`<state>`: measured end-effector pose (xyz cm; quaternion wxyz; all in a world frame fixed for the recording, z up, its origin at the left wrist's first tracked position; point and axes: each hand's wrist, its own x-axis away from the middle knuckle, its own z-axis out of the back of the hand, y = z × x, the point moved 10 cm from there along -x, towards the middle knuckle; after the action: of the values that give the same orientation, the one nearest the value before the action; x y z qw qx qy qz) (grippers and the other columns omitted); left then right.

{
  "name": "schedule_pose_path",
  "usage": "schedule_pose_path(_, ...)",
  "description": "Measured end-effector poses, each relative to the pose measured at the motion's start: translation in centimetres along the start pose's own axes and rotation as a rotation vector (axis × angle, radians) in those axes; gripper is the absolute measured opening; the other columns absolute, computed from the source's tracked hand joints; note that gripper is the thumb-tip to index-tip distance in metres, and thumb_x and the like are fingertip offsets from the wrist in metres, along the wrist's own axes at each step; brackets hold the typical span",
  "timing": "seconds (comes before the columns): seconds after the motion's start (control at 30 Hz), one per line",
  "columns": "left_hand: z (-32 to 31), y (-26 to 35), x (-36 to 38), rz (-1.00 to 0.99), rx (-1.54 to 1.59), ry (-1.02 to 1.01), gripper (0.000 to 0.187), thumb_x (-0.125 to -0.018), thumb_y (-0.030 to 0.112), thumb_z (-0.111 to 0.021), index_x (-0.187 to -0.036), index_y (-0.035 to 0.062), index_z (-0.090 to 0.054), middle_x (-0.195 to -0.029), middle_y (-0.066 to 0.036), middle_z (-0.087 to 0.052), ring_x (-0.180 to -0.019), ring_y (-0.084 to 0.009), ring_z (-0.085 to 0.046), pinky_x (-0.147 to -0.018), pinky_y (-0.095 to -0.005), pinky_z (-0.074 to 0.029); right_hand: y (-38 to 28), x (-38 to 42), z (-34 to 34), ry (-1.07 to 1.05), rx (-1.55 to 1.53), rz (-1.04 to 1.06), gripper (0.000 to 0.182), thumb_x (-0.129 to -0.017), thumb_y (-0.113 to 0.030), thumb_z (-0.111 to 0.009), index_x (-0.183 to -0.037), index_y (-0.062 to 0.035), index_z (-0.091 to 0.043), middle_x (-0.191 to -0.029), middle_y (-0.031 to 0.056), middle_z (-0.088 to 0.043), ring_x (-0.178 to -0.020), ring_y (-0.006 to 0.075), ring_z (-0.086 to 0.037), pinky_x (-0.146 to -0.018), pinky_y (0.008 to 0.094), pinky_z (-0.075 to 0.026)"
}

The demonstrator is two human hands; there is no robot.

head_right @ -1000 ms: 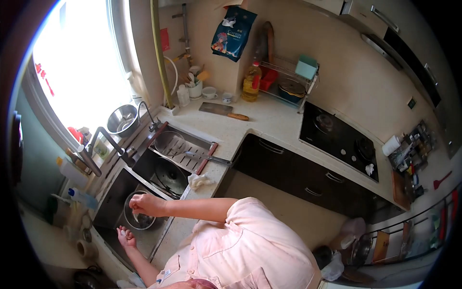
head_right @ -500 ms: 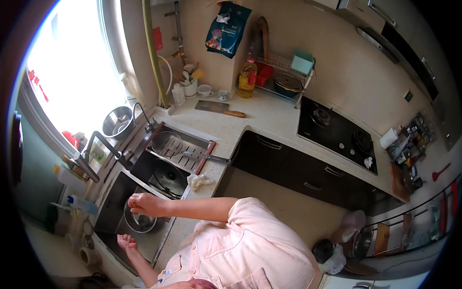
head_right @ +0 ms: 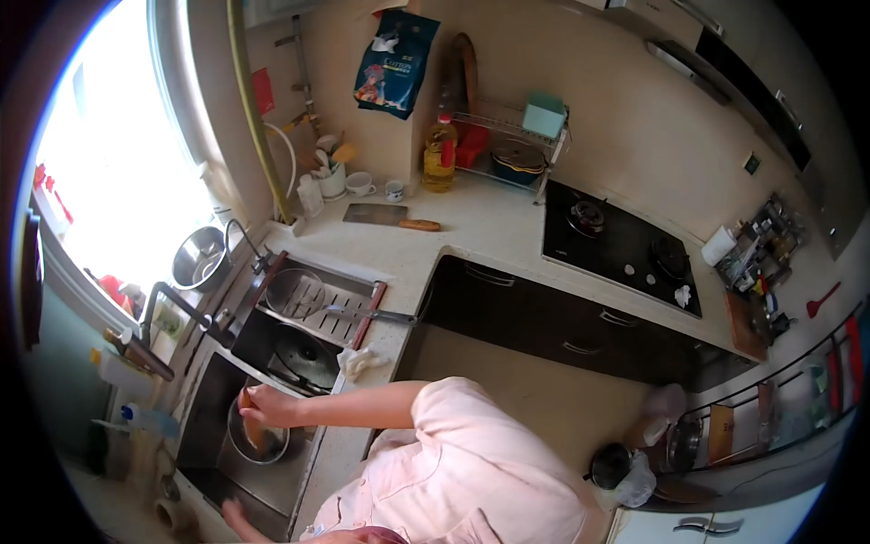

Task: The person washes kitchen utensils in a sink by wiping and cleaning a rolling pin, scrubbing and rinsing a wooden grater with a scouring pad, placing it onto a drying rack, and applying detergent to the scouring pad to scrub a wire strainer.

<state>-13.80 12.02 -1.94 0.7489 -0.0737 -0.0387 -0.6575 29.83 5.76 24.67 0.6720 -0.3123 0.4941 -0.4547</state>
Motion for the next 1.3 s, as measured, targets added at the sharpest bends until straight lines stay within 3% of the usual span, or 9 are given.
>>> schedule_pose_path(0.1, -4.6, -8.4, -6.3, 0.158, 1.054, 0.204, 0.032, -0.087, 0.026, -0.047, -0.08, -0.0037, -0.056, -0.079, -0.022, -0.059, -0.07, -0.0402, -0.052, -0.06, -0.0413, -0.042, -0.4, 1.7, 4.1, 0.031, -0.121, -0.068, 0.014, -0.084, -0.013, -0.057, -0.089, -0.0008, -0.052, -0.071, 0.0099, -0.057, -0.066, 0.0133, -0.056, -0.059, 0.0277, -0.044)
schedule_pose_path(0.13, -0.4, -6.2, -2.2, 0.214, 0.84, 0.177, 0.033, -0.086, 0.029, -0.047, -0.083, -0.0026, -0.057, -0.081, -0.022, -0.059, -0.073, -0.0403, -0.053, -0.062, -0.0417, -0.043, 0.4, 2.3, 5.8, 0.157, -0.447, 0.005, 0.012, -0.084, -0.012, -0.056, -0.09, -0.0015, -0.052, -0.068, 0.0085, -0.057, -0.063, 0.0121, -0.056, -0.058, 0.0267, -0.044)
schedule_pose_path(0.23, 12.4, 5.4, 8.4, 0.124, 0.189, 0.111, 0.038, -0.085, 0.036, -0.047, -0.092, 0.0005, -0.059, -0.088, -0.022, -0.06, -0.081, -0.0405, -0.055, -0.069, -0.0429, -0.044, 2.8, 4.7, 10.6, -0.007, -0.152, -0.142, 0.011, -0.086, -0.012, -0.055, -0.092, -0.0025, -0.053, -0.068, 0.0053, -0.056, -0.062, 0.0105, -0.056, -0.059, 0.0243, -0.045)
schedule_pose_path(0.37, 11.8, 12.5, 9.1, 0.014, 0.724, 0.086, 0.036, -0.085, 0.038, -0.048, -0.093, 0.0052, -0.061, -0.092, -0.016, -0.062, -0.085, -0.0294, -0.057, -0.074, -0.0368, -0.044, 3.4, 11.1, 26.4, 0.297, -0.635, -0.122, 0.013, -0.089, -0.012, -0.05, -0.096, -0.0024, -0.053, -0.088, 0.0073, -0.058, -0.078, 0.0136, -0.06, -0.07, 0.0251, -0.051)
schedule_pose_path(0.43, 17.9, 24.4, 12.7, -0.177, 0.538, 0.332, 0.027, -0.087, 0.023, -0.047, -0.079, -0.0003, -0.058, -0.077, -0.019, -0.059, -0.069, -0.0362, -0.055, -0.059, -0.0406, -0.042, 2.4, 16.4, 38.4, 0.642, -0.584, -0.014, 0.014, -0.089, -0.012, -0.049, -0.098, -0.0012, -0.051, -0.095, 0.0115, -0.057, -0.082, 0.0146, -0.06, -0.071, 0.0257, -0.05)
schedule_pose_path(0.5, 21.7, 35.7, 16.3, -0.428, 0.418, 0.546, 0.023, -0.086, 0.02, -0.049, -0.078, 0.0015, -0.059, -0.074, -0.018, -0.058, -0.068, -0.0334, -0.056, -0.059, -0.0402, -0.042, -1.5, 22.2, 49.9, 0.926, -0.207, 0.157, 0.019, -0.091, -0.018, -0.046, -0.101, -0.0017, -0.049, -0.093, 0.0115, -0.058, -0.075, 0.0143, -0.059, -0.071, 0.0271, -0.049)
schedule_pose_path(0.7, 28.1, 58.0, 22.3, -0.73, 0.524, 0.301, 0.015, -0.08, 0.017, -0.055, -0.08, 0.0032, -0.063, -0.074, -0.014, -0.061, -0.065, -0.0311, -0.059, -0.057, -0.0371, -0.046, -10.1, 31.9, 72.7, 1.508, 0.674, 0.436, 0.019, -0.092, -0.01, -0.042, -0.105, 0.0038, -0.046, -0.106, 0.0163, -0.056, -0.082, 0.0206, -0.062, -0.067, 0.0274, -0.051)
schedule_pose_path(1.0, 30.6, 73.6, 20.7, -0.977, 0.579, 0.212, 0.014, -0.079, 0.015, -0.055, -0.083, 0.0055, -0.064, -0.069, -0.012, -0.058, -0.059, -0.0318, -0.057, -0.053, -0.0388, -0.044, -4.1, 24.7, 90.6, 1.41, 1.073, 0.004, 0.016, -0.085, -0.014, -0.056, -0.095, -0.0012, -0.054, -0.081, 0.0128, -0.06, -0.074, 0.0204, -0.062, -0.064, 0.0281, -0.048)
schedule_pose_path(1.3, 30.0, 86.3, 20.9, -1.173, 0.573, 0.092, 0.009, -0.075, 0.014, -0.061, -0.081, 0.0089, -0.064, -0.064, -0.009, -0.057, -0.055, -0.0284, -0.056, -0.049, -0.036, -0.045, 1.6, 23.0, 96.2, 1.138, 1.205, -0.19, 0.02, -0.076, -0.011, -0.065, -0.094, -0.0084, -0.057, -0.096, 0.0108, -0.055, -0.084, 0.0305, -0.056, -0.071, 0.0358, -0.047)
